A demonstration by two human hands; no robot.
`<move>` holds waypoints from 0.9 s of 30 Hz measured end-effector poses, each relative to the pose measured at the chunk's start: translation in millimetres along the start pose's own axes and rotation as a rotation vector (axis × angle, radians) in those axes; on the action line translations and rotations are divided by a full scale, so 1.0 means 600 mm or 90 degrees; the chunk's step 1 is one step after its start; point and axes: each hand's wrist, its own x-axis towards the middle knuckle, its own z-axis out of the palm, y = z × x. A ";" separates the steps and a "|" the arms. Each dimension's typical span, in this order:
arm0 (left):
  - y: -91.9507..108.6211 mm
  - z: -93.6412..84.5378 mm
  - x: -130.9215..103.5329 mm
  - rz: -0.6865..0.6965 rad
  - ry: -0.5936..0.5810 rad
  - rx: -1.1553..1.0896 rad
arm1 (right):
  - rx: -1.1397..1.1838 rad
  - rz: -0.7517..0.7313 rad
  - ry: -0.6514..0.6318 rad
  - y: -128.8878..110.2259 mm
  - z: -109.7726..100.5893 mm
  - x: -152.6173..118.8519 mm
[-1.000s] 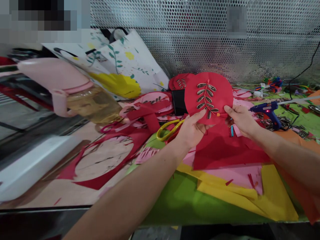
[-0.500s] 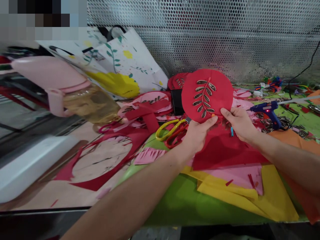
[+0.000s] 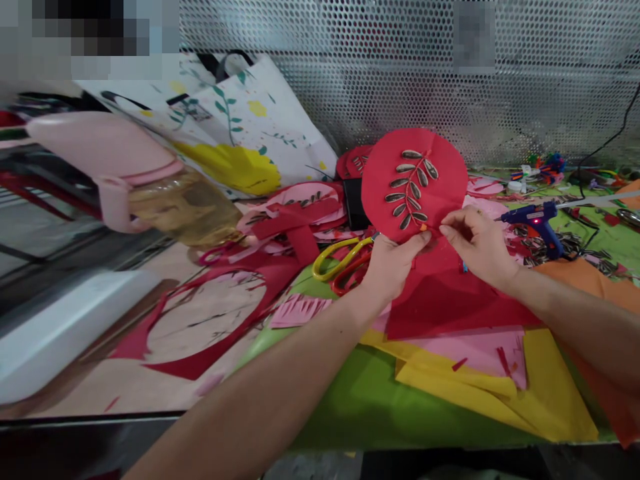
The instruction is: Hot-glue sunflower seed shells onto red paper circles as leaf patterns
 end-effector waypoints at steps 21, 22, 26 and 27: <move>-0.012 -0.017 0.002 0.150 -0.051 0.257 | -0.272 -0.098 -0.059 0.003 0.000 -0.003; -0.010 -0.015 0.001 0.150 -0.056 0.257 | -0.271 -0.086 -0.068 0.002 0.000 -0.002; -0.008 -0.009 0.000 0.138 -0.058 0.259 | -0.254 -0.031 -0.080 -0.001 0.002 0.000; -0.008 -0.008 0.000 0.128 -0.053 0.251 | -0.243 -0.016 -0.080 -0.001 0.002 0.001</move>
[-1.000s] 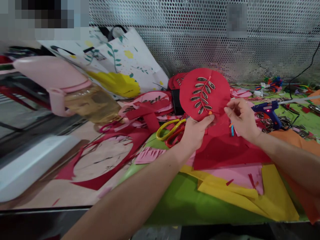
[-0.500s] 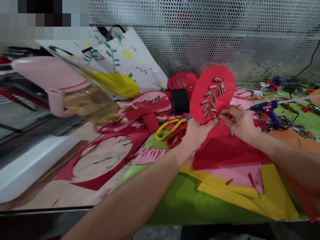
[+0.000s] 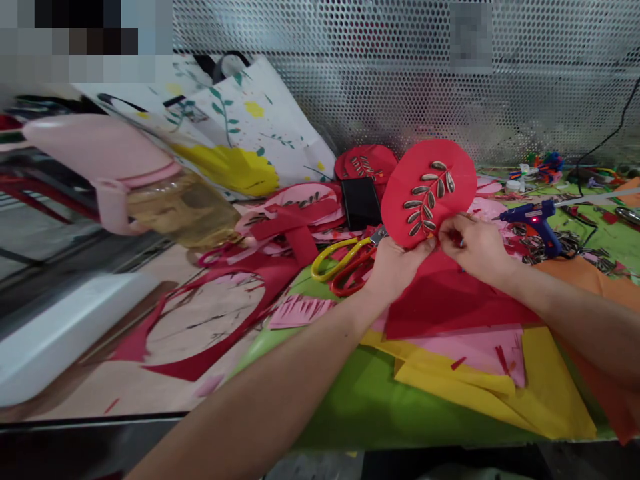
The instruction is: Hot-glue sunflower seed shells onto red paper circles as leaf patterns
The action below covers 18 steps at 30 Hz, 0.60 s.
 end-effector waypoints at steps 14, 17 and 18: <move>-0.003 -0.007 0.010 -0.165 0.065 -0.128 | 0.439 0.069 0.016 0.013 0.001 0.013; -0.005 -0.010 0.012 -0.166 0.060 -0.137 | 0.493 0.079 0.012 0.011 -0.002 0.014; -0.006 -0.011 0.013 -0.167 0.057 -0.137 | 0.510 0.075 0.010 0.009 -0.004 0.014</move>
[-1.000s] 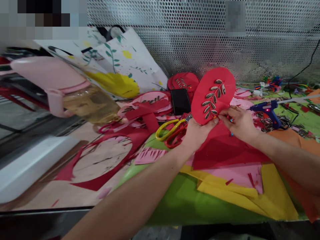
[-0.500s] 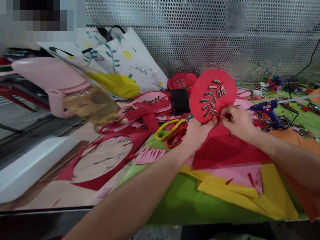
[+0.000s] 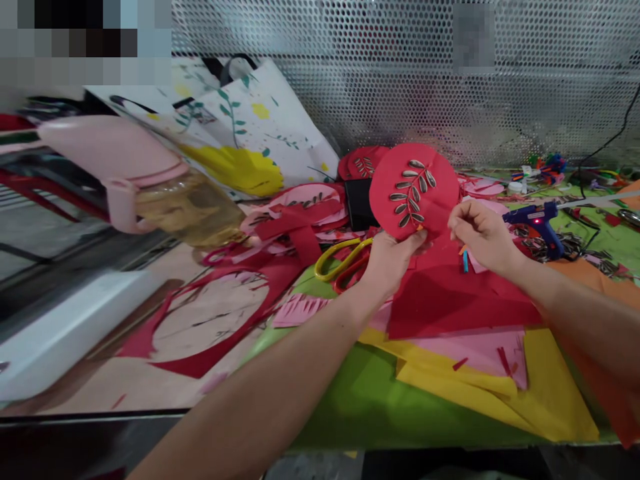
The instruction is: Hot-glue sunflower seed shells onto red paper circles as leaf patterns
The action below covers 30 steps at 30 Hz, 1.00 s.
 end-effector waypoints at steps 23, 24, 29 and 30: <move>-0.002 0.000 0.000 0.012 -0.046 0.019 | -0.003 0.008 -0.161 -0.006 0.006 -0.010; -0.001 -0.002 0.002 0.009 -0.031 0.010 | -0.032 0.013 -0.156 -0.003 0.007 -0.010; 0.010 -0.013 0.015 0.004 0.047 -0.030 | -0.161 0.066 -0.178 0.001 0.007 -0.003; 0.011 -0.015 0.017 0.007 0.055 -0.037 | -0.181 0.079 -0.169 0.002 0.006 -0.001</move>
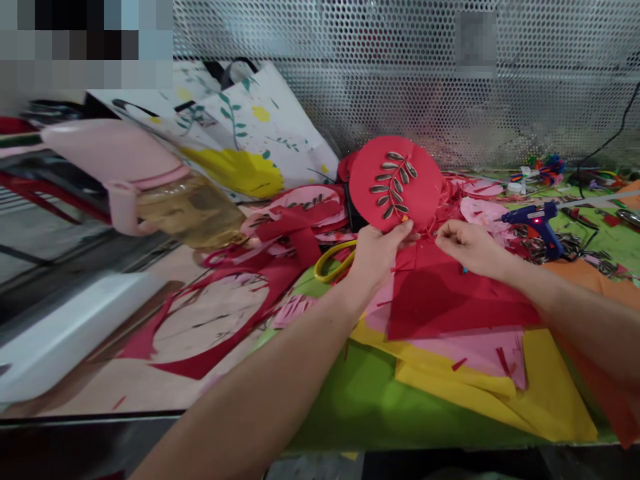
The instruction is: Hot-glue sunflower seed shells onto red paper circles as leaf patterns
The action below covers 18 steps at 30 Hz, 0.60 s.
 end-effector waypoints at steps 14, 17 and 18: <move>-0.010 0.008 -0.022 -0.024 -0.125 0.048 | 0.133 -0.026 0.353 0.055 -0.022 0.028; -0.010 0.006 -0.024 -0.094 -0.218 0.051 | 0.218 -0.014 0.274 0.061 -0.025 0.031; -0.008 0.004 -0.024 -0.125 -0.249 0.031 | 0.232 -0.012 0.265 0.062 -0.026 0.031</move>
